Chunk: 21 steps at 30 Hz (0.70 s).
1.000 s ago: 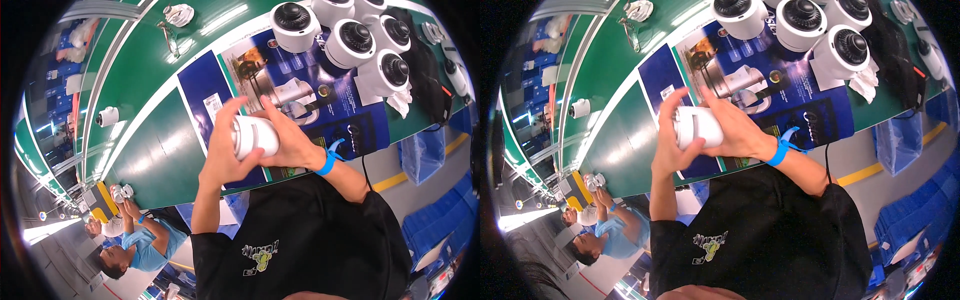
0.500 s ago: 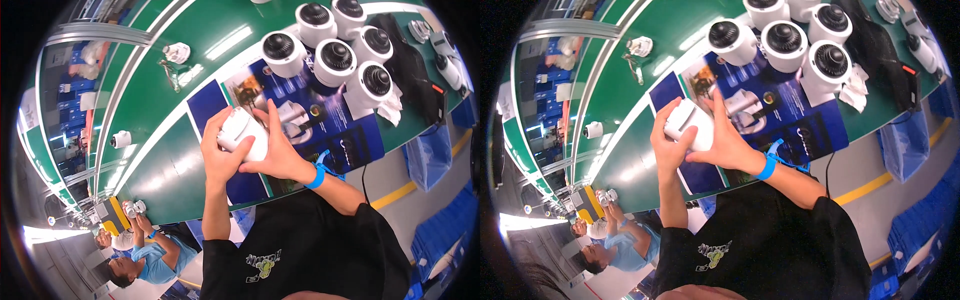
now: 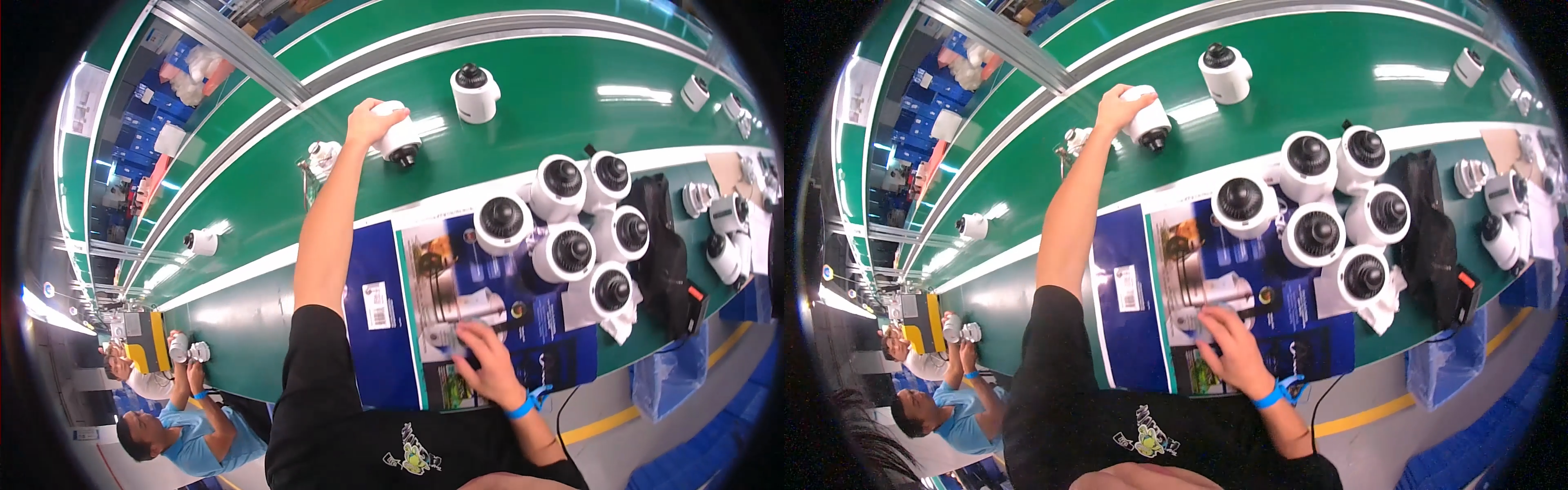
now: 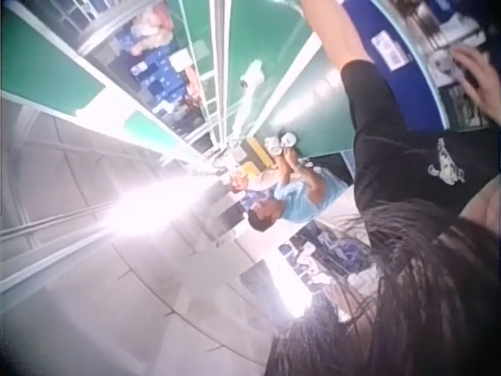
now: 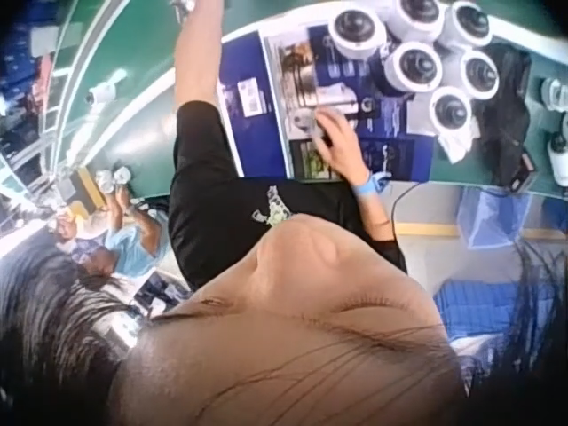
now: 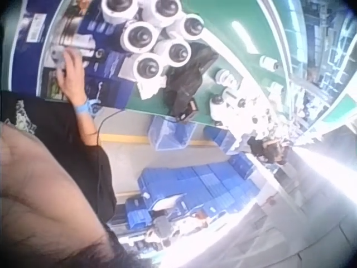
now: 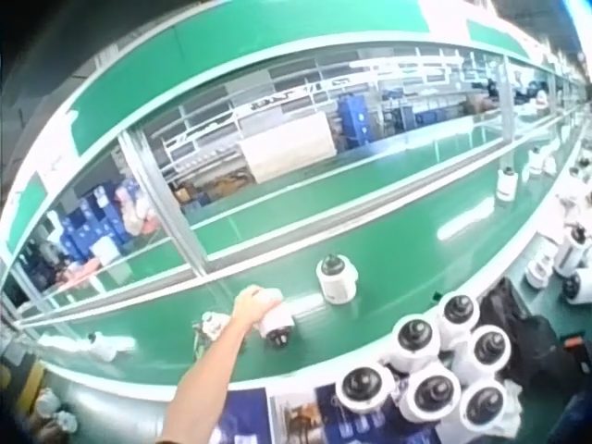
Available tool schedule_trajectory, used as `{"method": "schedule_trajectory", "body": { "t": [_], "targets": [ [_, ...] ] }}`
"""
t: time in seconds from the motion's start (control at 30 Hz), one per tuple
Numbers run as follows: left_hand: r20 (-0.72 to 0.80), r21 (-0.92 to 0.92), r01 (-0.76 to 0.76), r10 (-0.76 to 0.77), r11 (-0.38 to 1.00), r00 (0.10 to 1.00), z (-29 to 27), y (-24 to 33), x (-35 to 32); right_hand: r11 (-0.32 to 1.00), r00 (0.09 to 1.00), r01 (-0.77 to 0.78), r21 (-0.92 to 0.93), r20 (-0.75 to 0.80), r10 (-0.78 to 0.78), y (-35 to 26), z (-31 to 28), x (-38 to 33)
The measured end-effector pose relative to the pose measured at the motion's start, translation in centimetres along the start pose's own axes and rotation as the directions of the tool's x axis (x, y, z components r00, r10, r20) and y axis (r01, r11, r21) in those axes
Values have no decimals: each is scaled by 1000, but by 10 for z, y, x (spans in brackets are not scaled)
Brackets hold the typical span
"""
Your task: Assembling electronic components and housings for security cameras on a production line.
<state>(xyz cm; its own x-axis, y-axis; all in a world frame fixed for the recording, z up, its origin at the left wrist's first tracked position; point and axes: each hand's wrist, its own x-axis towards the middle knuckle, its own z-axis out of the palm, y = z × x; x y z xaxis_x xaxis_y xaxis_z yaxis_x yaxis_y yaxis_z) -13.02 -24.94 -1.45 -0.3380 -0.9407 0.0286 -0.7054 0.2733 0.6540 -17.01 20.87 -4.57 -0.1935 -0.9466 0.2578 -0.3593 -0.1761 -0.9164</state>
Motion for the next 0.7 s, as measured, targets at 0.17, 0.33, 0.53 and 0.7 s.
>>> {"method": "schedule_trajectory", "body": {
  "t": [0.17,0.33,0.53,0.7],
  "targets": [
    [161,43,-3,-4,999,987,10,-2,40,998,998,-58,-5,10,58,0,-2,0],
    [237,71,-83,64,994,969,-43,-20,64,997,997,-74,3,-1,74,3,-5,1],
    [284,895,-18,-539,445,793,-107,-65,28,998,998,-64,8,-15,64,3,-2,4],
    [245,881,7,-469,472,848,-113,-69,5,997,996,-82,11,-18,82,2,1,0]
  ]
}}
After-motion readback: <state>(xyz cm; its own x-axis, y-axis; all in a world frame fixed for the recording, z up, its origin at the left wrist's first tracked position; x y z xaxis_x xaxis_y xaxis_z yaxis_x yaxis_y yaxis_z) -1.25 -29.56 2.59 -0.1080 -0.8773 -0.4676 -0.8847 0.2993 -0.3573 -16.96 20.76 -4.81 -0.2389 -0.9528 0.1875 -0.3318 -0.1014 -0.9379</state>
